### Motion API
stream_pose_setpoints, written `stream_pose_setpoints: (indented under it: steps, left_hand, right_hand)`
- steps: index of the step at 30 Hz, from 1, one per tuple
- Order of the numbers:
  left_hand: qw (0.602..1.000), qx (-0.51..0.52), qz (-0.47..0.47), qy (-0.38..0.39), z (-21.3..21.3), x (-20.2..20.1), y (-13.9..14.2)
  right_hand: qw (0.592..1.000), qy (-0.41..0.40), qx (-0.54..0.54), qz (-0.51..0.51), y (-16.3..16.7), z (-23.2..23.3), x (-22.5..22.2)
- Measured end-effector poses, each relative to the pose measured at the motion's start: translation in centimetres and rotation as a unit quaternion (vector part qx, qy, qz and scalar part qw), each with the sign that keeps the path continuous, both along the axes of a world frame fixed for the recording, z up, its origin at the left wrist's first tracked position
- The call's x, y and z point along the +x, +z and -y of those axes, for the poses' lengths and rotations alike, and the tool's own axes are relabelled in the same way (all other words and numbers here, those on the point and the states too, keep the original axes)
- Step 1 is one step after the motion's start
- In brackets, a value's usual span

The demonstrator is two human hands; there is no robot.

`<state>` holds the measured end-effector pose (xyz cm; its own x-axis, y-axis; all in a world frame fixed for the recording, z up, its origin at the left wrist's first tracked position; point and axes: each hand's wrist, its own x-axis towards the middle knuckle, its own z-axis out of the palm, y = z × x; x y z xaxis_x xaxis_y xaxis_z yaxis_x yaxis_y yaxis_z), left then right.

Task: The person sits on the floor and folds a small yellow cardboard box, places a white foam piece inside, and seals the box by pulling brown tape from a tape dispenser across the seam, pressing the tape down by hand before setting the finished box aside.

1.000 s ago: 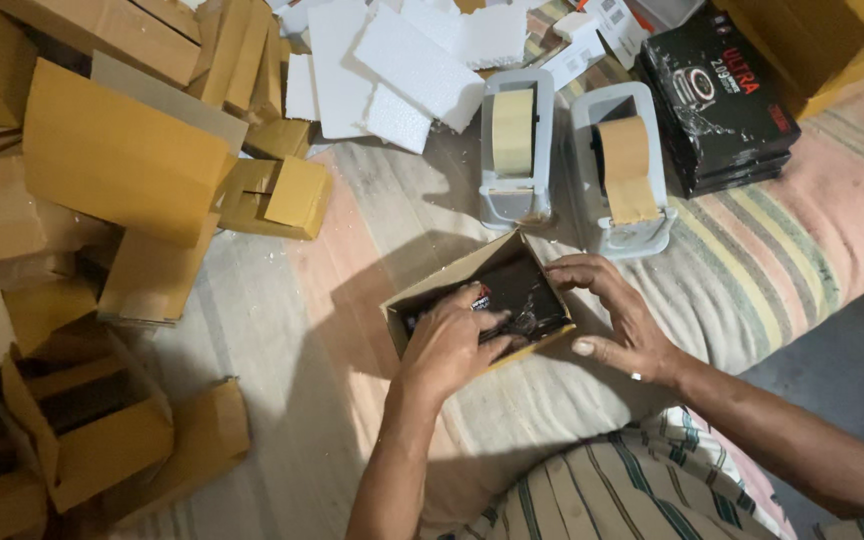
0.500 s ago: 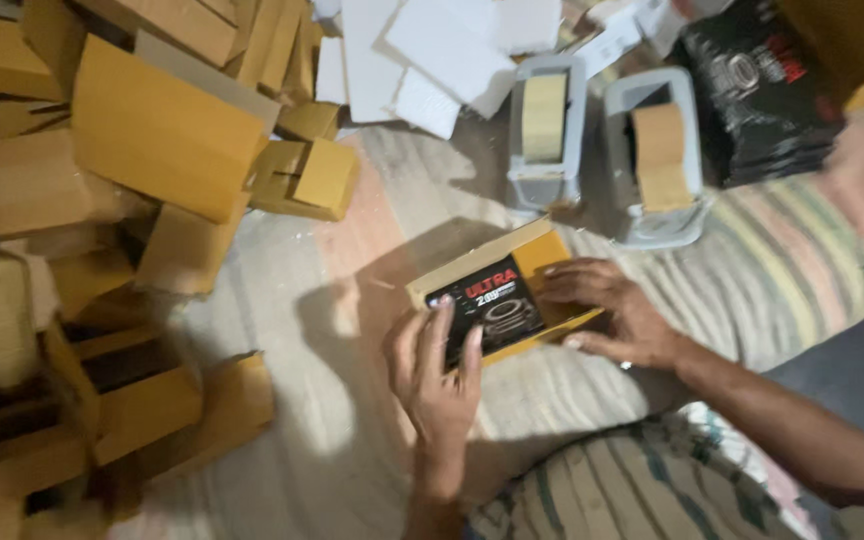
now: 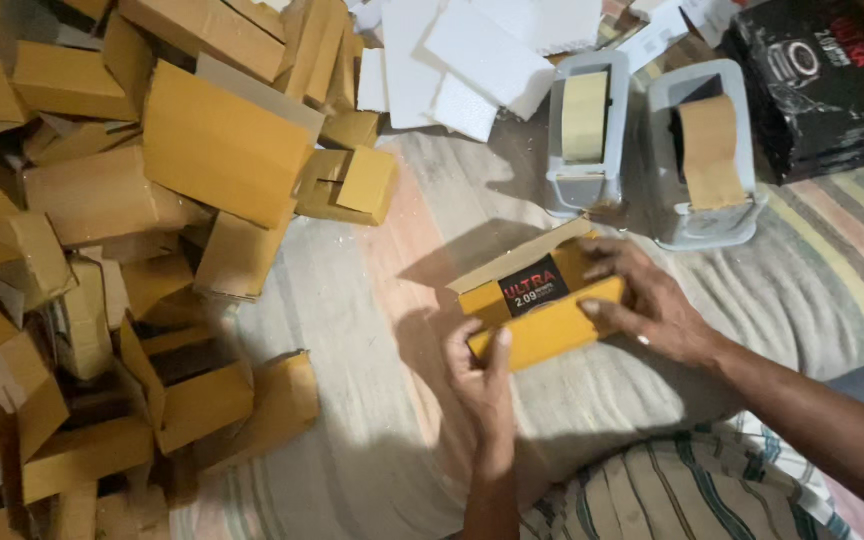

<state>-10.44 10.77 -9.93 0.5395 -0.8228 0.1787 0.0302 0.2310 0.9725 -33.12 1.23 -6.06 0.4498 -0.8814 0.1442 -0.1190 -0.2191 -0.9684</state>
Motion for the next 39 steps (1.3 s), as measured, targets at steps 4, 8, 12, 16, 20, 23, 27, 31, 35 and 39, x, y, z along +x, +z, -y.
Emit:
stream_pose_setpoints:
  steps: [4, 8, 12, 16, 20, 23, 27, 31, 35, 39]
  left_hand:
    - [0.986, 0.139, 0.079, 0.052, 0.3, -0.7, 3.1]
    - [0.910, 0.086, 0.403, 0.049, 1.2, -0.7, 4.6]
    - [0.887, 0.056, 0.457, 0.035, 1.9, -0.8, 4.4]
    - [0.955, 0.052, 0.292, 0.018, 1.4, -1.1, 4.1]
    - [0.892, 0.059, 0.449, 0.020, 0.5, -1.2, 4.3]
    - [0.878, 0.025, 0.477, 0.029, 0.7, -2.1, 4.0]
    - [0.903, 0.075, 0.420, -0.052, 0.1, -1.8, 3.3]
    - [0.858, 0.122, 0.493, -0.081, 0.7, -0.4, 2.0]
    - [0.937, 0.065, 0.322, -0.120, 1.6, 0.2, 0.2]
    - [0.975, 0.053, 0.178, -0.122, 1.2, -0.4, -0.5]
  right_hand:
    - [0.993, -0.109, -0.037, 0.022, -1.1, 0.1, 0.5]
    - [0.946, -0.143, -0.247, -0.155, 0.7, 1.0, 0.0]
    - [0.882, -0.123, -0.394, -0.226, 4.4, 2.3, 0.8]
    - [0.855, -0.068, -0.420, -0.296, 6.4, 2.1, 1.4]
    - [0.860, -0.056, -0.443, -0.247, 5.4, 1.1, 1.5]
    - [0.878, -0.007, -0.378, -0.292, 3.8, 0.1, 1.0]
    - [0.878, 0.019, -0.401, -0.260, 3.0, -0.8, 0.6]
    - [0.840, 0.028, -0.427, -0.333, 3.8, -1.2, 2.5]
    - [0.837, 0.109, -0.401, -0.357, 4.1, -0.6, 6.7]
    - [0.829, 0.156, -0.375, -0.384, 3.5, -0.5, 7.7]
